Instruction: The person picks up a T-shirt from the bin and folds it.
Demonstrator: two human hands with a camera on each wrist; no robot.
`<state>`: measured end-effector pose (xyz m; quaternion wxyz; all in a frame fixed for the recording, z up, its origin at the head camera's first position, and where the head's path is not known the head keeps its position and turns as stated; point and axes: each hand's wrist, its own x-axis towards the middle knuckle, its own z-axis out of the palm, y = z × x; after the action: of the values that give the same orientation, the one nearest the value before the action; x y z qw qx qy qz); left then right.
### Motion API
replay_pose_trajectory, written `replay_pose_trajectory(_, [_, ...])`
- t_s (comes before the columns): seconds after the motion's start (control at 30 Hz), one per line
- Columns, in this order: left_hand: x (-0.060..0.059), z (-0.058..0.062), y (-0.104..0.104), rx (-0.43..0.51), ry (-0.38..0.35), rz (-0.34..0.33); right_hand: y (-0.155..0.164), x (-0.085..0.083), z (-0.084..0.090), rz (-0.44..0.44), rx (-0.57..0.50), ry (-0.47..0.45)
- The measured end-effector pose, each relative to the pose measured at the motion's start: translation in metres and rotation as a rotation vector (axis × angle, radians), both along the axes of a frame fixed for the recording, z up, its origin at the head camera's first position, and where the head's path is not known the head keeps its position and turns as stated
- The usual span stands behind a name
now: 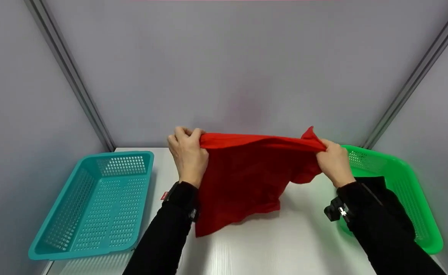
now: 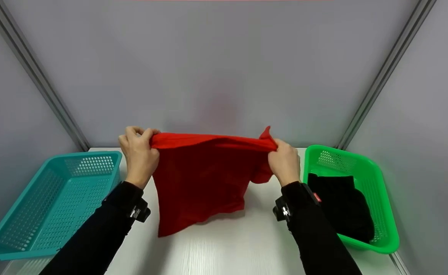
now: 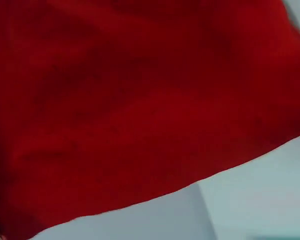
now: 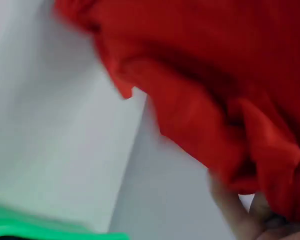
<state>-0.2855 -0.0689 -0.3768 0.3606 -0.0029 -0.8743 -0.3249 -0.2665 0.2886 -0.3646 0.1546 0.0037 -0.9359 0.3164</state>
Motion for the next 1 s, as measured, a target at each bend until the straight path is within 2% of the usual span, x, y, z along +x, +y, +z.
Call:
replay_pose_trajectory(0.07, [-0.001,0.009,0.002,0.066,-0.037,0.013,-0.004,-0.001,0.011,-0.033,-0.158,-0.005])
replay_pose_trajectory(0.1, [-0.001,0.014,0.003,0.135,-0.065,-0.004,-0.005,-0.001,0.015,-0.034,-0.186,-0.002])
replay_pose_trajectory(0.13, [-0.001,0.02,0.003,0.237,-0.1,-0.049,-0.007,0.0,0.019,-0.034,-0.199,0.014])
replay_pose_trajectory(0.2, [0.0,0.031,0.004,0.495,-0.167,-0.191,-0.008,0.0,0.024,-0.044,-0.176,0.073])
replay_pose_trajectory(0.3, [0.001,0.046,0.002,0.864,-0.233,-0.378,-0.008,-0.001,0.027,-0.099,-0.069,0.24])
replay_pose_trajectory(0.33, [0.002,0.05,0.002,0.953,-0.24,-0.423,-0.007,-0.002,0.026,-0.117,-0.043,0.303])
replay_pose_trajectory(0.37, [0.002,0.053,0.001,0.992,-0.235,-0.448,-0.005,-0.003,0.026,-0.134,-0.023,0.365])
replay_pose_trajectory(0.47, [0.0,0.062,-0.002,0.942,-0.187,-0.453,0.001,-0.004,0.028,-0.162,-0.019,0.51])
replay_pose_trajectory(0.53, [-0.002,0.066,-0.002,0.894,-0.148,-0.454,0.004,-0.004,0.032,-0.173,-0.036,0.542])
replay_pose_trajectory(0.6, [-0.004,0.068,-0.002,0.857,-0.124,-0.456,0.006,-0.003,0.037,-0.189,-0.078,0.508])
replay_pose_trajectory(0.7, [-0.005,0.07,-0.001,0.877,-0.115,-0.465,0.008,-0.001,0.043,-0.228,-0.144,0.416])
replay_pose_trajectory(0.77, [-0.004,0.072,0.0,0.895,-0.105,-0.469,0.009,0.001,0.047,-0.258,-0.177,0.406])
replay_pose_trajectory(0.83, [-0.004,0.076,0.002,0.91,-0.083,-0.476,0.01,0.002,0.051,-0.27,-0.205,0.457])
replay_pose_trajectory(0.9, [-0.004,0.08,0.003,0.921,-0.047,-0.494,0.01,0.002,0.055,-0.263,-0.214,0.549])
replay_pose_trajectory(1.0, [-0.003,0.087,0.004,0.916,-0.023,-0.5,0.011,0.002,0.06,-0.213,-0.219,0.627])
